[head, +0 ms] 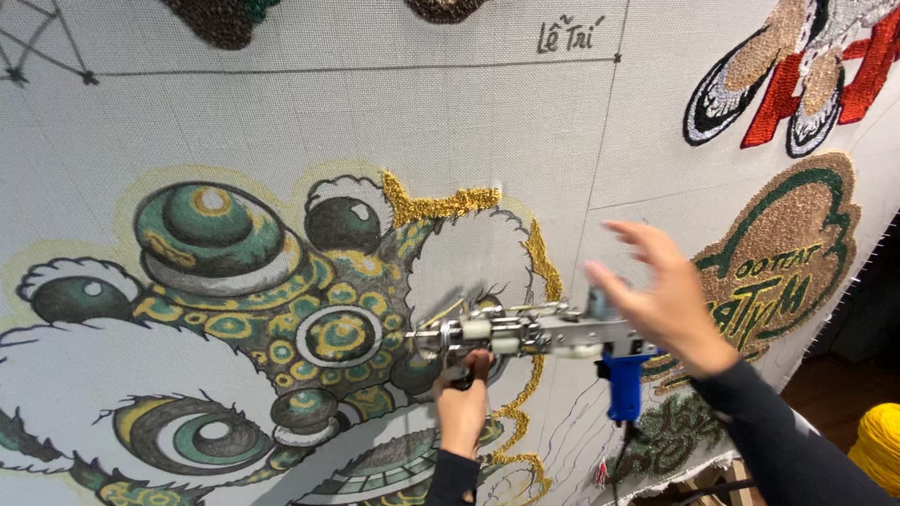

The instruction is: The person uses a tufting gun to apply yellow yarn to a canvas following a pre-drawn design, then uses their hands to press and organize the newly added tufts.

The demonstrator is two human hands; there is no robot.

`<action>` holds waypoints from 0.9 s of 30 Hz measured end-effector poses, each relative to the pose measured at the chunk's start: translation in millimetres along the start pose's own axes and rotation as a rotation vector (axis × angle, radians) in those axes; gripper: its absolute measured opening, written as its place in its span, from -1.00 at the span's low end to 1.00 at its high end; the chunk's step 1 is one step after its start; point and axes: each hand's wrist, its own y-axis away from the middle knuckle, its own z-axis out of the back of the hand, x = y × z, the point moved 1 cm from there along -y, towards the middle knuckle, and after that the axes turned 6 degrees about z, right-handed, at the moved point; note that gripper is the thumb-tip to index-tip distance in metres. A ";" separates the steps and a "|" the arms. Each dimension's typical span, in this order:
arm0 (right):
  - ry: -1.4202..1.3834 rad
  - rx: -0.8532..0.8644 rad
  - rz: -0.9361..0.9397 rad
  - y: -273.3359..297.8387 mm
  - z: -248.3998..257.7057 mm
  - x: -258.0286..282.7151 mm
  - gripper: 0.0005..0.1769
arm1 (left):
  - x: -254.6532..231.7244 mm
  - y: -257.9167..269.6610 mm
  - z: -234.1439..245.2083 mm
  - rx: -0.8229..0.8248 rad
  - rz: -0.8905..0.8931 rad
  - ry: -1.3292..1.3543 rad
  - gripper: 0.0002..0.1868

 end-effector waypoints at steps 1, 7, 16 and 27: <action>0.020 0.052 0.076 -11.6 -11.9 15.2 -0.32 | 6.9 2.1 8.1 -0.092 0.096 -0.146 -0.75; 0.065 0.033 0.501 -48.4 -77.7 69.2 -0.18 | 52.0 0.0 26.0 -0.153 0.084 0.110 -0.71; 0.118 0.016 0.492 -61.0 -110.9 40.3 -0.73 | 50.6 -13.2 41.3 -0.117 0.125 0.244 -0.67; 0.159 -0.137 0.527 -88.5 -126.8 52.6 -0.80 | 57.8 -22.5 51.1 -0.166 0.138 0.170 -0.67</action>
